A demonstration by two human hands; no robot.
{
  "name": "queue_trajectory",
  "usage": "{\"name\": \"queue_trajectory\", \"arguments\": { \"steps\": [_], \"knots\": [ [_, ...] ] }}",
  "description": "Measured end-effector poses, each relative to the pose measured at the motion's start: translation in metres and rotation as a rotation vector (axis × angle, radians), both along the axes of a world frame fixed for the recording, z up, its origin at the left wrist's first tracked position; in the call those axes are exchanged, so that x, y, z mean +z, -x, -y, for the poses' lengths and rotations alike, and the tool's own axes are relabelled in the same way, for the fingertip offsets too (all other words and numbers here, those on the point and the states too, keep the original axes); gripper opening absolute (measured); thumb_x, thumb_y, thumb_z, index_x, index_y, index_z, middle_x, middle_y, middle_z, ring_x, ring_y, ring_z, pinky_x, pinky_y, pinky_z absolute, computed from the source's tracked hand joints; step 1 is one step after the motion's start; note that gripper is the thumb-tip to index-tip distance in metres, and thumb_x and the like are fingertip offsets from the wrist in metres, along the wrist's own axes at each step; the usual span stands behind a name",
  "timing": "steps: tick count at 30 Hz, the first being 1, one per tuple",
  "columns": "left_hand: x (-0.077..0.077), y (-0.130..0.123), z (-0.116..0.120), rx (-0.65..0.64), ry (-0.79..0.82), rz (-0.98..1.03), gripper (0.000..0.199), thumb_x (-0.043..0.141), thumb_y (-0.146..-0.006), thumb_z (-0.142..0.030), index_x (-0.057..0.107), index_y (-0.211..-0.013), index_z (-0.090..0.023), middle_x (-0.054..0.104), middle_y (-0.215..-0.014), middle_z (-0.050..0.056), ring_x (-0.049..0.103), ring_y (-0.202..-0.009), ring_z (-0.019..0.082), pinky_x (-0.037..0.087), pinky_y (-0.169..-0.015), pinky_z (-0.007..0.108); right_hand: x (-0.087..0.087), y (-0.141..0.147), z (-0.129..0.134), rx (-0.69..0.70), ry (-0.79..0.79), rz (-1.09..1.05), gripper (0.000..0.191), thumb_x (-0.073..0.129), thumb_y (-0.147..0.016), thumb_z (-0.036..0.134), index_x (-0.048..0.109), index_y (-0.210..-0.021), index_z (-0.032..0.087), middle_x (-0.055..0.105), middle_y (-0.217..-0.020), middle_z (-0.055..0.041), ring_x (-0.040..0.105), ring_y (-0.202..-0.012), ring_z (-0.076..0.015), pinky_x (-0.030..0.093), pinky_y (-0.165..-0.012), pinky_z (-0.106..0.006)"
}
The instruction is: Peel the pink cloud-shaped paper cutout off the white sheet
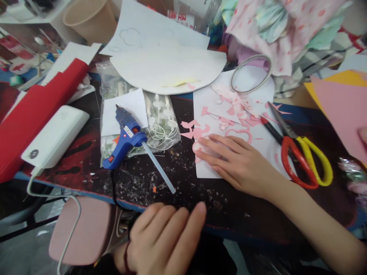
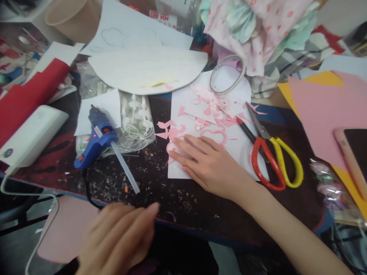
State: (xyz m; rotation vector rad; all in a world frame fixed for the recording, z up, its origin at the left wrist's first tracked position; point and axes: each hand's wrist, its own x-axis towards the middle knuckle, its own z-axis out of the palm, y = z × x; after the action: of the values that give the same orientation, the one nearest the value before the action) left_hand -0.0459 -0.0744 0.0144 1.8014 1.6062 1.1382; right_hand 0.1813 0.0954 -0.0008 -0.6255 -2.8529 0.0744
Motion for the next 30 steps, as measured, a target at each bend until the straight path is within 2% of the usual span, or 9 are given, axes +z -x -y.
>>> {"name": "queue_trajectory", "arguments": {
  "steps": [1, 2, 4, 6, 8, 11, 16, 27, 30],
  "knots": [
    [-0.005, -0.01, -0.004, -0.172, -0.039, -0.168, 0.068, 0.076, -0.081, -0.014, 0.058, -0.142, -0.035, 0.076, -0.091, 0.004, 0.068, -0.073, 0.023, 0.049, -0.059, 0.039, 0.0, 0.0, 0.0, 0.001, 0.001, 0.003, 0.048, 0.048, -0.102, 0.023, 0.049, -0.151, 0.021, 0.047, -0.16, -0.006, 0.051, -0.141, -0.0302, 0.044, -0.111, -0.049],
    [-0.01, -0.02, -0.009, -0.223, -0.105, -0.249, 0.067, 0.075, -0.084, -0.017, 0.054, -0.146, -0.032, 0.074, -0.084, 0.003, 0.065, -0.064, 0.021, 0.043, -0.052, 0.036, 0.001, 0.0, 0.0, 0.003, -0.001, 0.002, 0.048, 0.048, -0.102, 0.023, 0.049, -0.151, 0.021, 0.047, -0.16, -0.0062, 0.051, -0.141, -0.0303, 0.044, -0.111, -0.049],
    [-0.02, -0.035, -0.022, -0.128, -0.161, -0.401, 0.067, 0.069, -0.089, -0.018, 0.047, -0.152, -0.023, 0.068, -0.072, 0.002, 0.059, -0.056, 0.018, 0.038, -0.049, 0.035, 0.001, -0.001, 0.0, 0.009, -0.01, -0.003, 0.048, 0.048, -0.102, 0.023, 0.049, -0.151, 0.02, 0.047, -0.16, -0.0066, 0.051, -0.141, -0.0305, 0.044, -0.111, -0.049],
    [-0.027, -0.046, -0.032, -0.002, -0.159, -0.512, 0.065, 0.066, -0.092, -0.017, 0.045, -0.153, -0.023, 0.065, -0.068, 0.001, 0.057, -0.055, 0.018, 0.039, -0.053, 0.036, 0.002, -0.001, 0.0, 0.01, -0.018, -0.009, 0.048, 0.048, -0.102, 0.023, 0.049, -0.151, 0.02, 0.047, -0.159, -0.007, 0.051, -0.14, -0.0307, 0.044, -0.11, -0.049],
    [-0.029, -0.052, -0.038, 0.064, -0.165, -0.555, 0.067, 0.066, -0.093, -0.018, 0.042, -0.155, -0.021, 0.061, -0.066, -0.001, 0.055, -0.055, 0.017, 0.036, -0.053, 0.035, 0.001, -0.001, 0.0, 0.011, -0.021, -0.013, 0.048, 0.048, -0.102, 0.023, 0.049, -0.15, 0.019, 0.048, -0.159, -0.0072, 0.051, -0.14, -0.0307, 0.043, -0.111, -0.049],
    [-0.025, -0.058, -0.042, 0.133, -0.152, -0.659, 0.064, 0.063, -0.096, -0.021, 0.041, -0.155, -0.016, 0.054, -0.061, -0.003, 0.05, -0.053, 0.016, 0.032, -0.051, 0.035, 0.0, 0.0, -0.001, 0.013, -0.023, -0.012, 0.047, 0.048, -0.103, 0.023, 0.049, -0.15, 0.019, 0.048, -0.159, -0.0074, 0.051, -0.14, -0.0307, 0.043, -0.111, -0.049],
    [-0.016, -0.065, -0.046, 0.172, -0.101, -0.949, 0.051, 0.06, -0.099, -0.023, 0.052, -0.146, -0.004, 0.048, -0.061, -0.004, 0.049, -0.054, 0.013, 0.034, -0.052, 0.033, -0.001, -0.001, 0.0, 0.016, -0.031, -0.027, 0.047, 0.048, -0.103, 0.024, 0.049, -0.15, 0.019, 0.048, -0.159, -0.0078, 0.051, -0.14, -0.0311, 0.043, -0.11, -0.049],
    [-0.018, -0.067, -0.046, 0.138, -0.066, -1.082, 0.052, 0.062, -0.097, -0.022, 0.054, -0.143, 0.001, 0.044, -0.063, -0.005, 0.05, -0.053, 0.012, 0.038, -0.049, 0.032, 0.0, -0.003, -0.001, 0.032, -0.057, -0.012, 0.05, 0.043, -0.105, 0.03, 0.043, -0.154, 0.021, 0.048, -0.159, -0.0087, 0.049, -0.142, -0.0316, 0.043, -0.112, -0.05],
    [-0.019, -0.068, -0.045, 0.14, -0.072, -1.096, 0.054, 0.065, -0.095, -0.019, 0.053, -0.144, 0.001, 0.044, -0.063, -0.005, 0.05, -0.053, 0.012, 0.037, -0.049, 0.032, 0.003, -0.005, 0.0, -0.031, -0.121, -0.085, 0.052, 0.038, -0.106, 0.036, 0.04, -0.156, 0.02, 0.047, -0.16, -0.0105, 0.045, -0.146, -0.0326, 0.041, -0.114, -0.05]
  ]
}}
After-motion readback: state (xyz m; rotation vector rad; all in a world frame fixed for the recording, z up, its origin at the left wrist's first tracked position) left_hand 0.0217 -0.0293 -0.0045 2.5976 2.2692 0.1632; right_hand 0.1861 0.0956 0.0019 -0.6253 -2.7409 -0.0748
